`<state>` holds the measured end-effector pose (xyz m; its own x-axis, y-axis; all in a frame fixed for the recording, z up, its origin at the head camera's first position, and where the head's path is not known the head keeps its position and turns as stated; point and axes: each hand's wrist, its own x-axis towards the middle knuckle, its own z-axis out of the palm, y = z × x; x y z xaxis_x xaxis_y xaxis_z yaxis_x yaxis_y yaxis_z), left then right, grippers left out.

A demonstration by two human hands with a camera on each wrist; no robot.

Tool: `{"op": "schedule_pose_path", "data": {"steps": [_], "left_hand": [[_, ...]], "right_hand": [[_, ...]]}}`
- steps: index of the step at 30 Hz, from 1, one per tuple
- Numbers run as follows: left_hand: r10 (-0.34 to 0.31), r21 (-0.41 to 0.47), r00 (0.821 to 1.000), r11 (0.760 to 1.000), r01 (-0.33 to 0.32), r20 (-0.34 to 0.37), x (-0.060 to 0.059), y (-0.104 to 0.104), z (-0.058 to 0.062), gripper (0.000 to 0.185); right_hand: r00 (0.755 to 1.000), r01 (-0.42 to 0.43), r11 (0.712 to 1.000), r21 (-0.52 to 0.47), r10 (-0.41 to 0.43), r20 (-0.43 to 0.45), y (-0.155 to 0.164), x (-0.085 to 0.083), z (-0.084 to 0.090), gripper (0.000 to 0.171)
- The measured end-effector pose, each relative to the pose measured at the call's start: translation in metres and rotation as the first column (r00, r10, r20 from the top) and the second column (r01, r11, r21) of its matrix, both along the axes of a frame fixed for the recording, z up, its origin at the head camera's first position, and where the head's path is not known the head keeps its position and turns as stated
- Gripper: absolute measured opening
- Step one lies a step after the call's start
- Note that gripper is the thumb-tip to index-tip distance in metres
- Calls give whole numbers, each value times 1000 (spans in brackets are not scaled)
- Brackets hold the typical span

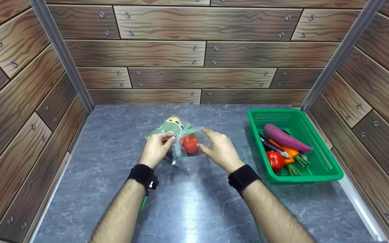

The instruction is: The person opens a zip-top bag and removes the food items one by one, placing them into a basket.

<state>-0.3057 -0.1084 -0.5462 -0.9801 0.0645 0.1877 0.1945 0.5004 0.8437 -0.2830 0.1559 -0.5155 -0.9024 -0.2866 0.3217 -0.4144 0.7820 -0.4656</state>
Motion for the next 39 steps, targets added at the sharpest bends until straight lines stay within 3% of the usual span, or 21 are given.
{"op": "schedule_pose_path", "data": {"steps": [15,25,39], "left_hand": [[8,-5,1000,1000,-8,20,-1,-1,-3,24],[12,19,999,1000,-13,46,-1,-3,-4,25],[18,5,999,1000,-18,47,-1,-3,-4,26]], "right_hand": [[999,-45,997,55,44,30,-14,-11,-22,55],[998,-63,998,13,63,24,-17,-11,-25,50],[998,-61,994,90,62,-11,-24,-11,-32,48]]}}
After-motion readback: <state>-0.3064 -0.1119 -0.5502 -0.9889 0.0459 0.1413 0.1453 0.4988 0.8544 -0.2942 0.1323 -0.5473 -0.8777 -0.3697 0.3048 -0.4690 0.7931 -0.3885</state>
